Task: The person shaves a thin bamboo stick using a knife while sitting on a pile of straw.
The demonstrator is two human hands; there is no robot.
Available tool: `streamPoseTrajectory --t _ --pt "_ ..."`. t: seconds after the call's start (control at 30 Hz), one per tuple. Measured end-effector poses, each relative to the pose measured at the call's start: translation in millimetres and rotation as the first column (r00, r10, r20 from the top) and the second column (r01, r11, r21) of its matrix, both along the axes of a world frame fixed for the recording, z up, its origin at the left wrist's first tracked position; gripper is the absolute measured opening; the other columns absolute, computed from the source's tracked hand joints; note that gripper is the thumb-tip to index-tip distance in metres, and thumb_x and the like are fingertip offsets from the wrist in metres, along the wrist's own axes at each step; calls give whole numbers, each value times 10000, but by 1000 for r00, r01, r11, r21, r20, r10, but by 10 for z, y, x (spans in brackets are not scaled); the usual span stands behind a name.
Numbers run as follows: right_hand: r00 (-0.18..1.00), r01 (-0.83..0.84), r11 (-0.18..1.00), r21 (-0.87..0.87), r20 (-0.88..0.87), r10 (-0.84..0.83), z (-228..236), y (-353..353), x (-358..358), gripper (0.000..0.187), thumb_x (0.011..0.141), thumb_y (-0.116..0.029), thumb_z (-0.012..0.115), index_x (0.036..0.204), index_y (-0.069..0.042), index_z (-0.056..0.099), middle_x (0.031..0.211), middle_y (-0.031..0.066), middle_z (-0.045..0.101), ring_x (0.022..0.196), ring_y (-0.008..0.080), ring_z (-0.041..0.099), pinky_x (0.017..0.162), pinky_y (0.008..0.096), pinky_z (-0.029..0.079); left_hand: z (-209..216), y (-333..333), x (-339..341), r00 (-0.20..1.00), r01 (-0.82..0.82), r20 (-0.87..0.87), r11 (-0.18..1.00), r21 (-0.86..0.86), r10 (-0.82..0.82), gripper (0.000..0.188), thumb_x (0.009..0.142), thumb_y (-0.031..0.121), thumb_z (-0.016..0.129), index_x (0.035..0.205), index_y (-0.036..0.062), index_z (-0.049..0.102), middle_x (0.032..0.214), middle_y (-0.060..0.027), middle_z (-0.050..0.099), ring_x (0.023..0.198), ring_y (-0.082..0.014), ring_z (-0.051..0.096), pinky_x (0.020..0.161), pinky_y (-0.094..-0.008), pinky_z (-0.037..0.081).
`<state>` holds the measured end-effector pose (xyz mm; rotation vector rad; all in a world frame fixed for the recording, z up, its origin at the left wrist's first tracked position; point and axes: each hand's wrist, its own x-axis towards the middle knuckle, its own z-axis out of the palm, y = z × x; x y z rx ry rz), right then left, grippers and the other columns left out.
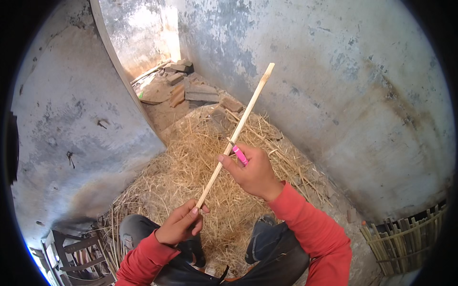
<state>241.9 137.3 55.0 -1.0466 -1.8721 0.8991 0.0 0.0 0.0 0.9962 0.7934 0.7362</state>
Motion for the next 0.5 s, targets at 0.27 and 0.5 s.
streamPoseTrajectory --t 0.27,0.5 --pt "992 -85 996 -24 91 87 15 -246 -170 322 985 -355 702 958 -35 722 589 107 584 504 202 578 498 372 432 242 98 254 948 -318 32 939 127 317 436 1123 240 501 1520 74 427 907 -56 617 570 -53 459 480 -203 354" --pt "916 -221 959 177 376 142 -144 -471 -185 452 1032 -503 575 936 -91 732 615 158 625 529 344 648 500 459 498 171 113 222 924 -350 167 937 9 344 474 1109 166 531 1562 72 425 878 -29 584 531 -32 430 466 -191 337"
